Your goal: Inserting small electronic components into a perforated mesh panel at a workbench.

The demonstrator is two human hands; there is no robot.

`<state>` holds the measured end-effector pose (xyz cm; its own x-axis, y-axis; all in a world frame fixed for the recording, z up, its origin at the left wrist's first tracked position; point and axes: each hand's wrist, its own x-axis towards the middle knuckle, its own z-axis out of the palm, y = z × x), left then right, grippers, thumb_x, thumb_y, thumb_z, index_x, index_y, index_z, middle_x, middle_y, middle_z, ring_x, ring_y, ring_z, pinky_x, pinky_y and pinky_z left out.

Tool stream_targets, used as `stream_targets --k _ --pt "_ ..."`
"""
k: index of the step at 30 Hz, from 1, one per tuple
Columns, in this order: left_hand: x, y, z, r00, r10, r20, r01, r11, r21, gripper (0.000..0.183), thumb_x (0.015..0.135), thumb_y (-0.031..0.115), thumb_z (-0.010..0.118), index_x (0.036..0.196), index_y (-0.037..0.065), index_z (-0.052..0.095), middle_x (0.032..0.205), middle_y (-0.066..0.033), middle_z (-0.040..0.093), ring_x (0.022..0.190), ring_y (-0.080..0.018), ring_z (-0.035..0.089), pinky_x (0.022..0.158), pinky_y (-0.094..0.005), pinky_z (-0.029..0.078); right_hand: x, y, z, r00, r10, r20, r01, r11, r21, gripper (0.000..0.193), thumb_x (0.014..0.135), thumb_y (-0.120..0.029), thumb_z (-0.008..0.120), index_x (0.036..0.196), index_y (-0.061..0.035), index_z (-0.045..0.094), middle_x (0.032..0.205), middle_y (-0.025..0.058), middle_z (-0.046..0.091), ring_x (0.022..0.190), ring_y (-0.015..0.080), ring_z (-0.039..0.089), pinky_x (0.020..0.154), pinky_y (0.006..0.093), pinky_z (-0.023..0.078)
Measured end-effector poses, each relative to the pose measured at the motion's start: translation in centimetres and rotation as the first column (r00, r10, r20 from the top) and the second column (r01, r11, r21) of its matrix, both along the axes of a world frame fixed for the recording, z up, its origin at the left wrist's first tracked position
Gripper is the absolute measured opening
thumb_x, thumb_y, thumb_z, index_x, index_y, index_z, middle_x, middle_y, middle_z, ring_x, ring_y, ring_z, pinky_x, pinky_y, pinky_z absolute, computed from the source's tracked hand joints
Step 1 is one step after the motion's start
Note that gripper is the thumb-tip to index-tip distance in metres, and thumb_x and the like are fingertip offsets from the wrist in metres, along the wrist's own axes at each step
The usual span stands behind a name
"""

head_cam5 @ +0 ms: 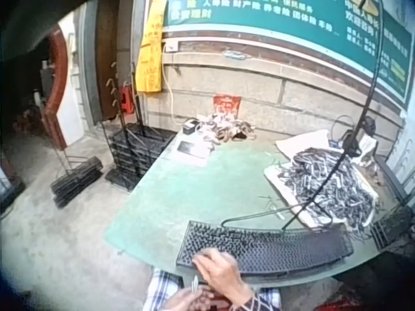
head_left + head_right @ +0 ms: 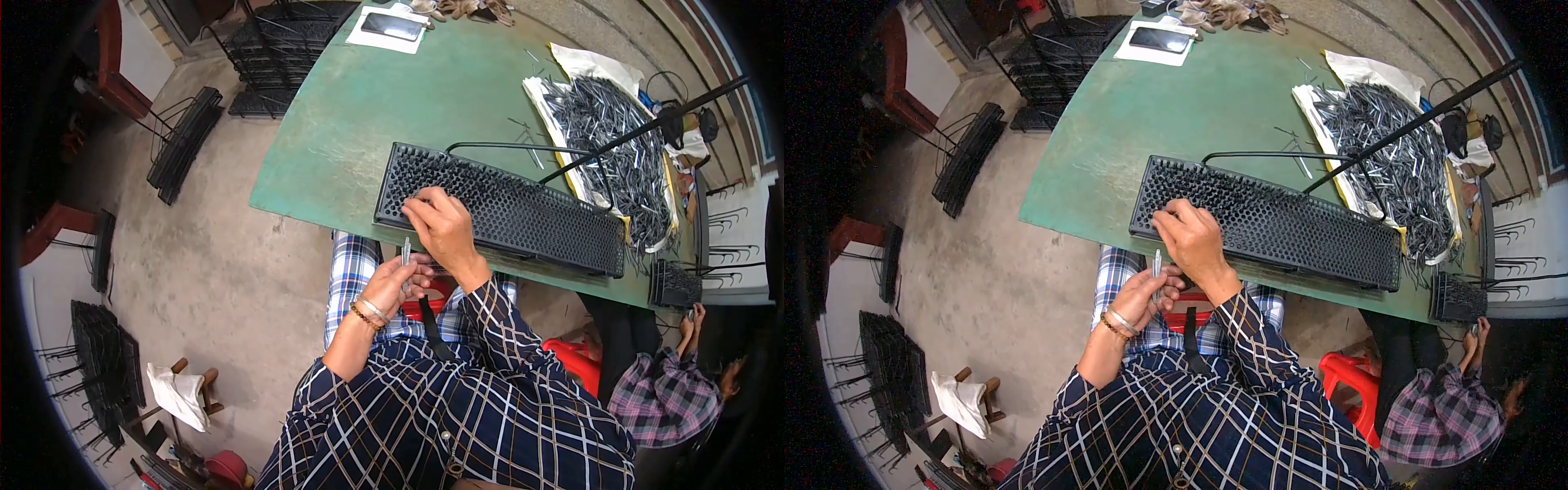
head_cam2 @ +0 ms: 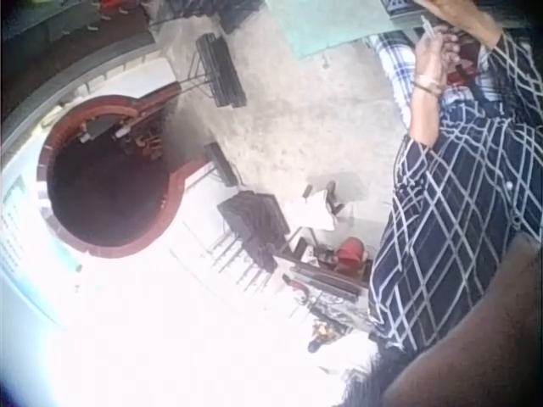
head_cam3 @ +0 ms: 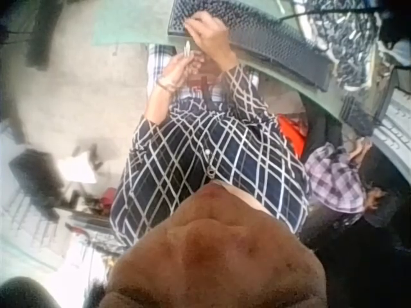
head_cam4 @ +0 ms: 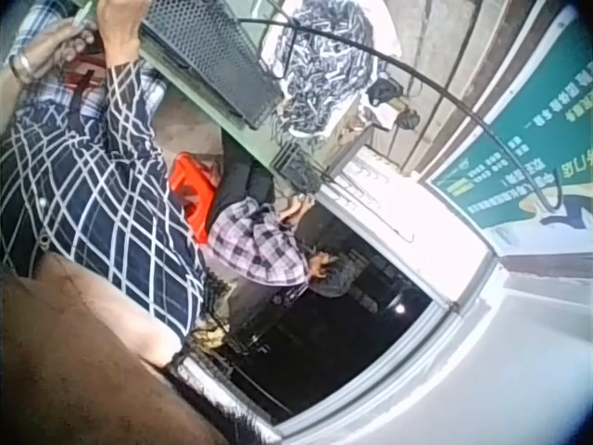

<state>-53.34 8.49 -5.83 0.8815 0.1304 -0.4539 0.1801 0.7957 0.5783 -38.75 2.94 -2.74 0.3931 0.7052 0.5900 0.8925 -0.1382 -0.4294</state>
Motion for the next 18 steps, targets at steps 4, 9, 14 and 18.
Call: stream_targets --k 4,9,14,18 --pt "0.4 -0.2 -0.1 1.000 -0.029 0.008 0.029 1.000 -0.010 0.029 0.096 0.018 0.044 0.117 -0.003 0.048 0.097 -0.0097 0.060 0.081 -0.0140 0.060 0.065 -0.0230 0.051 0.1 0.0 0.2 1.000 -0.020 0.010 0.021 0.997 -0.068 0.016 0.075 -0.009 0.069 0.091 -0.0044 0.066 0.083 0.0074 0.059 0.069 0.0229 0.059 0.057 0.0309 0.047" --pt "-0.1 0.0 0.8 0.999 -0.037 0.009 0.037 0.999 -0.006 0.029 0.097 0.022 0.044 0.117 0.000 0.048 0.098 -0.0093 0.060 0.082 -0.0145 0.061 0.063 -0.0234 0.052 -0.3 -1.0 1.4 0.897 -0.021 -0.441 0.065 0.994 0.085 0.016 0.078 -0.013 0.068 0.089 -0.0011 0.068 0.082 0.0080 0.061 0.065 0.0209 0.060 0.055 0.0290 0.046" --pt "0.4 -0.3 0.4 0.992 -0.072 0.100 0.070 0.997 0.023 0.027 0.098 0.021 0.042 0.115 0.001 0.048 0.100 -0.0115 0.060 0.083 -0.0173 0.062 0.067 -0.0266 0.053 -0.4 -4.3 1.2 0.633 0.033 -0.774 -0.184 0.977 -0.109 0.020 0.079 -0.017 0.070 0.087 0.0012 0.069 0.076 0.0082 0.063 0.063 0.0119 0.057 0.055 0.0249 0.044" --pt "1.3 -1.1 0.2 0.975 -0.169 0.144 0.163 0.985 0.056 0.029 0.098 0.024 0.041 0.114 0.000 0.047 0.100 -0.0134 0.060 0.084 -0.0177 0.062 0.068 -0.0271 0.053 0.1 -6.1 0.7 0.389 0.026 -0.921 -0.189 0.981 -0.052 0.019 0.083 -0.014 0.068 0.086 0.0044 0.067 0.075 0.0023 0.063 0.067 0.0070 0.056 0.057 0.0213 0.044"
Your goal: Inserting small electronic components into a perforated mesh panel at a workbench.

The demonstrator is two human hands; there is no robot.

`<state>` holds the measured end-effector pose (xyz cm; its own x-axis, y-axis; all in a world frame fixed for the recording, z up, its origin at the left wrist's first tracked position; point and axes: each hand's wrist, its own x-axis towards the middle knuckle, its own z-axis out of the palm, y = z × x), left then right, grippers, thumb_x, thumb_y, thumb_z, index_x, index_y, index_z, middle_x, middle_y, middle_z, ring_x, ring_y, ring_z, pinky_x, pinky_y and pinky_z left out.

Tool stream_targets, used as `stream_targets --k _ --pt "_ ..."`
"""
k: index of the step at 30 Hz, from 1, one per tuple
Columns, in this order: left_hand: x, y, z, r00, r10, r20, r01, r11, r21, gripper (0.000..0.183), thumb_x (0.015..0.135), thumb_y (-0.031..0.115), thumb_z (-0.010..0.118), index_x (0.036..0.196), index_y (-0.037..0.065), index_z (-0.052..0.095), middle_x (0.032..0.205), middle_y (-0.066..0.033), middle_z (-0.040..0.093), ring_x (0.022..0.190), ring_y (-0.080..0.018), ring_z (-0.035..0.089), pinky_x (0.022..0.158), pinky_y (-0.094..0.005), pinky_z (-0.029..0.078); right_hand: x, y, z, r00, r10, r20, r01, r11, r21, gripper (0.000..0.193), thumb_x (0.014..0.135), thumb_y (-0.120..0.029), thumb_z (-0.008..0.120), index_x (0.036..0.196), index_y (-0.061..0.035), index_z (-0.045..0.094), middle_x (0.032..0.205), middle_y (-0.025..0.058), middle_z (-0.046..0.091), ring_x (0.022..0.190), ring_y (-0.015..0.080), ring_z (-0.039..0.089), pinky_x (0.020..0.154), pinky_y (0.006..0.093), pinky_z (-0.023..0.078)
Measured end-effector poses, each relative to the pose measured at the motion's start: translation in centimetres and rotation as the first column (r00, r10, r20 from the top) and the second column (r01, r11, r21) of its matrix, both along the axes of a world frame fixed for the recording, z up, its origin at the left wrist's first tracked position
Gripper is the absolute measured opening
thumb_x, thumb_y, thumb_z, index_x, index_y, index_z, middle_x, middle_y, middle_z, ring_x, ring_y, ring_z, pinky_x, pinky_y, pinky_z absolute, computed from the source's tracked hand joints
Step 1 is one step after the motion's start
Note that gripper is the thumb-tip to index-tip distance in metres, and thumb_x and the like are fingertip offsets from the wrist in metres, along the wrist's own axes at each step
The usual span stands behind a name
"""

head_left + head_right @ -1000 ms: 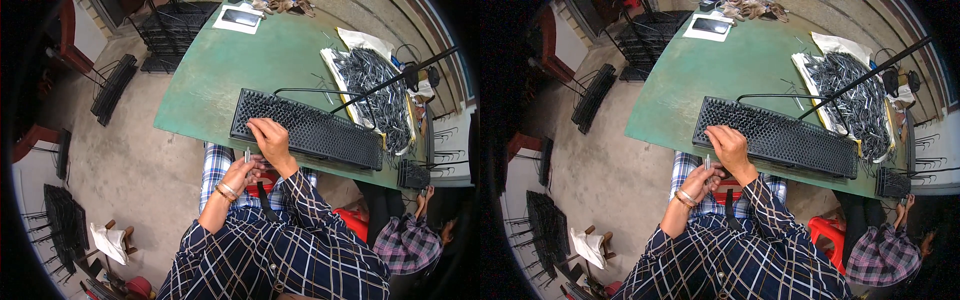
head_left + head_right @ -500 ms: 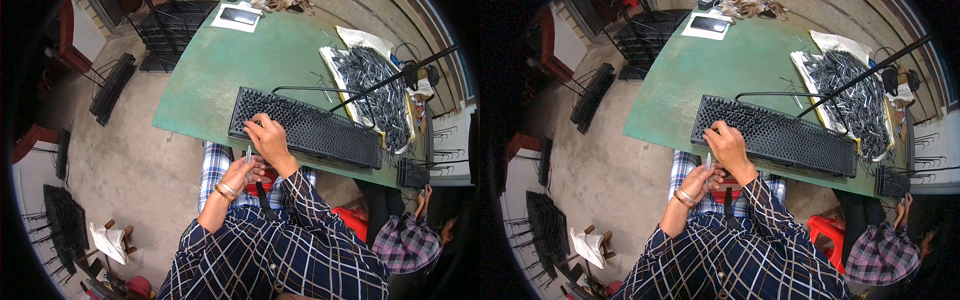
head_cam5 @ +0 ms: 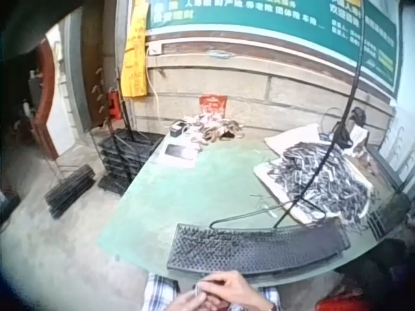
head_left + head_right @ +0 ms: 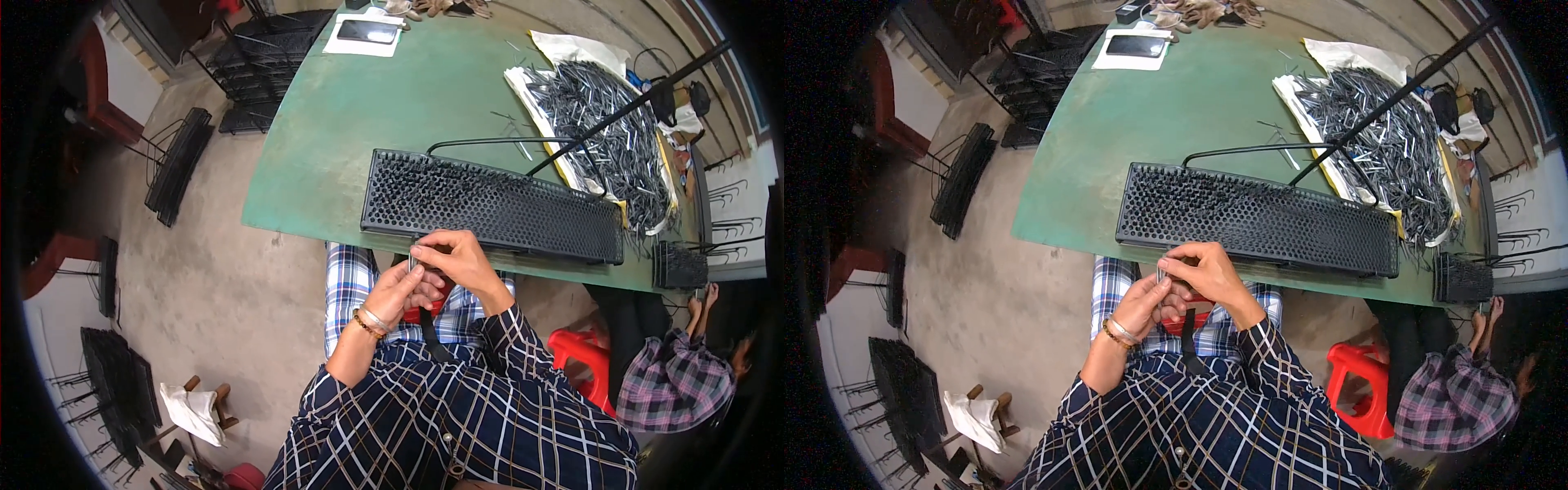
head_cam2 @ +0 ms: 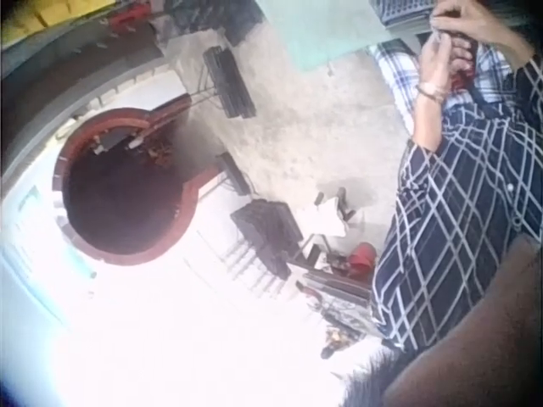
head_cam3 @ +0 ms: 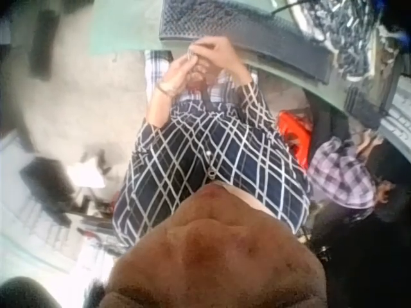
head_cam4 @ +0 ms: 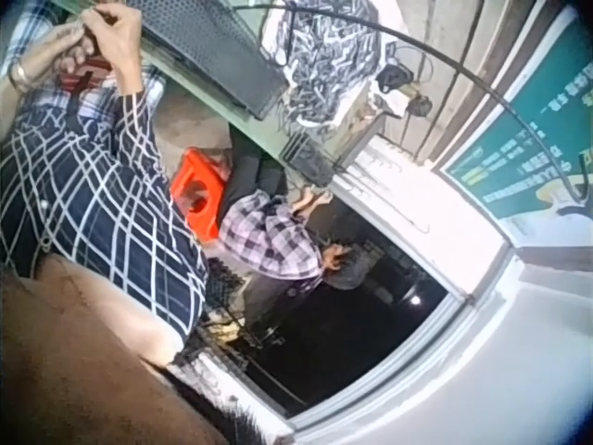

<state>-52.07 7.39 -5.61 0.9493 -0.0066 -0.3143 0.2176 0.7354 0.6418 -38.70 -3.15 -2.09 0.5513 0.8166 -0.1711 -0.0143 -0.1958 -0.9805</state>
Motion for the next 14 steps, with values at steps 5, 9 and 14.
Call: stream_targets --k 5,9,14 --pt "1.1 -0.7 0.5 0.998 0.052 -0.041 -0.052 0.999 0.002 0.031 0.098 0.026 0.041 0.113 -0.001 0.047 0.096 -0.0140 0.061 0.077 -0.0159 0.063 0.063 -0.0250 0.054 0.5 -1.1 -0.6 0.966 -0.122 -0.229 0.146 0.985 0.091 0.022 0.081 -0.014 0.070 0.090 0.0051 0.066 0.076 0.0047 0.065 0.065 0.0072 0.058 0.056 0.0194 0.045" --pt "2.2 -1.2 1.0 0.995 0.078 -0.065 -0.068 0.988 0.136 0.031 0.098 0.026 0.041 0.112 -0.001 0.047 0.092 -0.0137 0.062 0.070 -0.0152 0.062 0.058 -0.0231 0.055 1.0 -1.6 -0.6 0.956 -0.189 -0.226 0.211 0.974 0.081 0.021 0.081 -0.013 0.070 0.090 0.0046 0.066 0.076 0.0043 0.065 0.066 0.0070 0.058 0.057 0.0195 0.046" --pt "2.8 -1.8 1.2 0.994 0.076 -0.080 -0.060 0.980 0.192 0.033 0.098 0.027 0.041 0.115 -0.001 0.046 0.096 -0.0161 0.063 0.071 -0.0166 0.064 0.057 -0.0239 0.055 1.6 -2.2 -0.8 0.950 -0.197 -0.244 0.220 0.973 0.070 0.020 0.080 -0.013 0.070 0.091 0.0036 0.067 0.077 0.0053 0.066 0.070 0.0087 0.061 0.058 0.0194 0.046"
